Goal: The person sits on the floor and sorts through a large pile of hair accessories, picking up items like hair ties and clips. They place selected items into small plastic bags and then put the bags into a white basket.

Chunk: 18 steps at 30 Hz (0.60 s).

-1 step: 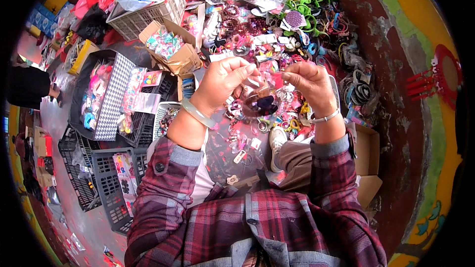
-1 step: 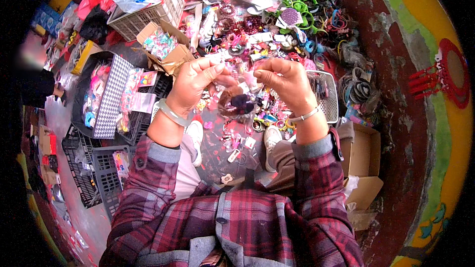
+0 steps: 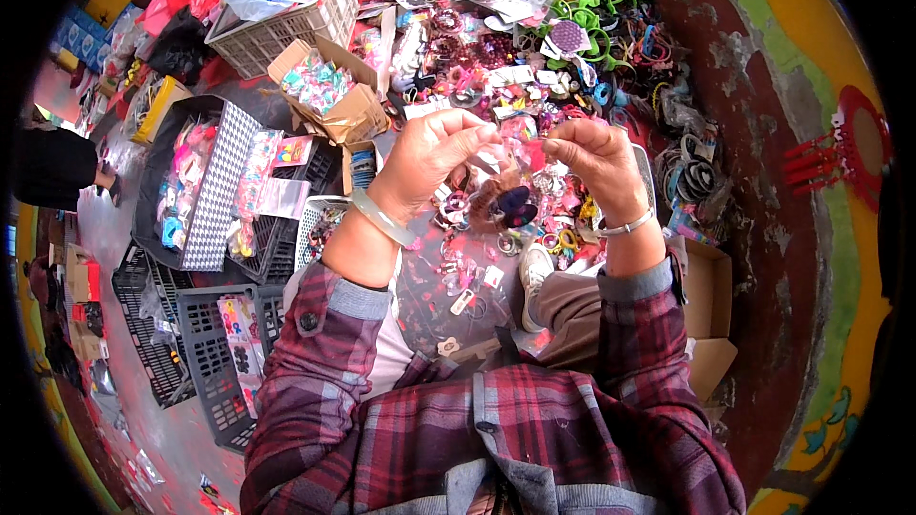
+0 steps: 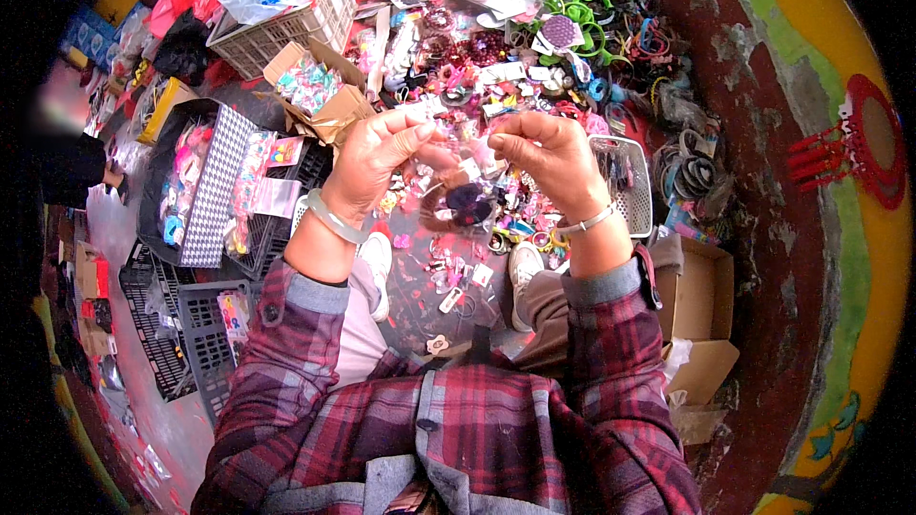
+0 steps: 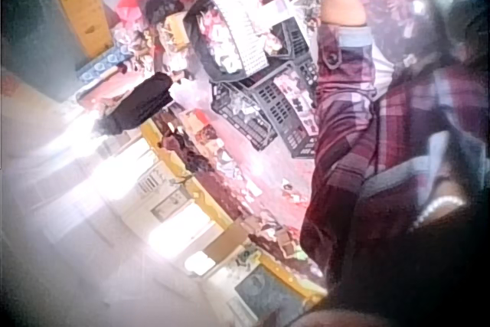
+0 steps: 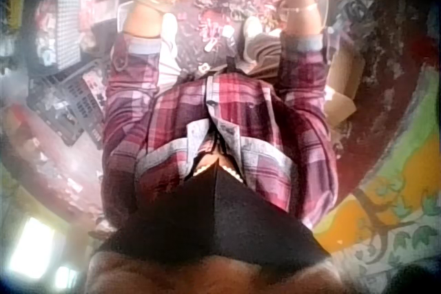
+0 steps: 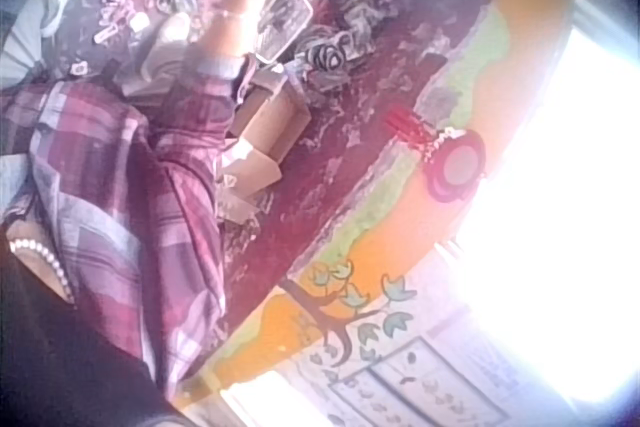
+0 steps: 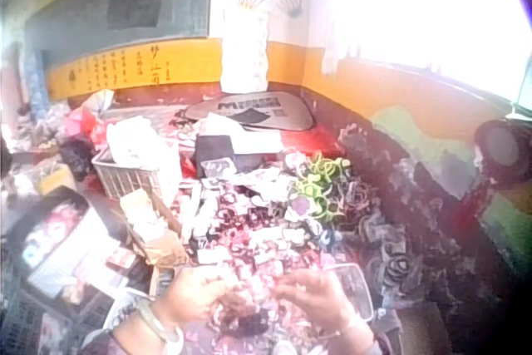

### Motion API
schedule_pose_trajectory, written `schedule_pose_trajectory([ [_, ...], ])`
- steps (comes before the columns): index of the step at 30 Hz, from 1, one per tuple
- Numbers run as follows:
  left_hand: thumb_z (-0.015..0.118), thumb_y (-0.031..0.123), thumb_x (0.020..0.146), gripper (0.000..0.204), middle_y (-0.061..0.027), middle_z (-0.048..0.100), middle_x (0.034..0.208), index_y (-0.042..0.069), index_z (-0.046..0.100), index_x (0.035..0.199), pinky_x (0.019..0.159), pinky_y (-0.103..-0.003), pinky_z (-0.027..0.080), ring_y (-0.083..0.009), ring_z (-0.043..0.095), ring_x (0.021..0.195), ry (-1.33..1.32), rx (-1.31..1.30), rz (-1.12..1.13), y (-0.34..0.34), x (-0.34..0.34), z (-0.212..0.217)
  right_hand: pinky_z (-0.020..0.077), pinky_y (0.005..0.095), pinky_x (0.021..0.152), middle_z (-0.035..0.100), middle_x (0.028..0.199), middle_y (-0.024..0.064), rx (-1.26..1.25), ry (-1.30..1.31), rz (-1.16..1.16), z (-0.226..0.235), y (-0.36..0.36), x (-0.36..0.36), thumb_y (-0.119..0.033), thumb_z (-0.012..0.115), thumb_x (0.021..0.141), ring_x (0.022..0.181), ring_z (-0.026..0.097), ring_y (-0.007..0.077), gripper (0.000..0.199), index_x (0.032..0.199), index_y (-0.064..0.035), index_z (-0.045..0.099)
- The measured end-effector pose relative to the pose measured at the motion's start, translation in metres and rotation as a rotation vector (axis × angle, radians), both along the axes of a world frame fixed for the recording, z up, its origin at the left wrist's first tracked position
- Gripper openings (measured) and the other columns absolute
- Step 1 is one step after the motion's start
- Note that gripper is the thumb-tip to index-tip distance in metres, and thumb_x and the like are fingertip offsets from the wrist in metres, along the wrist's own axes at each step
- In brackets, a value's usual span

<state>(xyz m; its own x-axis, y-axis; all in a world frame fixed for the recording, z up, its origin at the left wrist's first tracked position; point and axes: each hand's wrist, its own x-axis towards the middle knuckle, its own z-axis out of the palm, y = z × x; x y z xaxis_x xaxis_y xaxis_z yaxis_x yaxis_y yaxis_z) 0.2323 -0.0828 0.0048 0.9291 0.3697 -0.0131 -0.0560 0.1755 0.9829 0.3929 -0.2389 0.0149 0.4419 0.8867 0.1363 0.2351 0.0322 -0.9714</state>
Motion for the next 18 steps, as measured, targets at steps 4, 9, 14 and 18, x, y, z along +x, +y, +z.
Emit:
schedule_pose_trajectory([
  [4,0.054,0.023,0.087,0.024,-0.0097,0.066,0.08,0.0,0.061,0.091,0.046,-0.014,0.036,-0.0057,0.058,0.062,-0.031,0.043,0.022,-0.003,0.005,-0.01,0.0441,0.0228,0.065,0.062,0.077,0.0015,0.082,0.094,0.015,-0.012,0.007,0.007,-0.015,0.063,0.081,0.071,0.055,0.0077,0.017,0.085,0.002,0.063],
  [9,0.051,0.021,0.088,0.024,-0.0113,0.066,0.084,-0.001,0.06,0.091,0.045,-0.016,0.037,-0.0086,0.06,0.063,-0.047,-0.213,0.246,0.015,-0.002,-0.009,0.0459,0.0244,0.07,0.063,0.084,0.0048,-0.079,0.221,-0.006,-0.016,0.004,0.006,-0.019,0.065,0.079,0.076,0.057,0.0097,0.029,0.096,0.004,0.061],
  [14,0.05,0.021,0.089,0.023,-0.0118,0.066,0.083,-0.001,0.057,0.09,0.046,-0.015,0.034,-0.0072,0.059,0.064,-0.09,-0.302,0.38,0.026,-0.008,-0.002,0.0473,0.0225,0.063,0.064,0.073,0.0055,-0.19,0.151,-0.015,-0.033,0.007,0.001,-0.007,0.063,0.077,0.067,0.06,0.01,0.013,0.085,0.0035,0.065],
  [18,0.05,0.022,0.089,0.024,-0.013,0.066,0.084,-0.001,0.057,0.089,0.047,-0.016,0.033,-0.0077,0.057,0.062,-0.127,-0.294,0.524,0.044,-0.019,-0.006,0.0482,0.0225,0.064,0.065,0.071,0.0071,-0.201,0.115,-0.069,-0.022,0.0,0.007,-0.005,0.062,0.076,0.067,0.06,0.0104,0.013,0.085,0.0034,0.065],
])
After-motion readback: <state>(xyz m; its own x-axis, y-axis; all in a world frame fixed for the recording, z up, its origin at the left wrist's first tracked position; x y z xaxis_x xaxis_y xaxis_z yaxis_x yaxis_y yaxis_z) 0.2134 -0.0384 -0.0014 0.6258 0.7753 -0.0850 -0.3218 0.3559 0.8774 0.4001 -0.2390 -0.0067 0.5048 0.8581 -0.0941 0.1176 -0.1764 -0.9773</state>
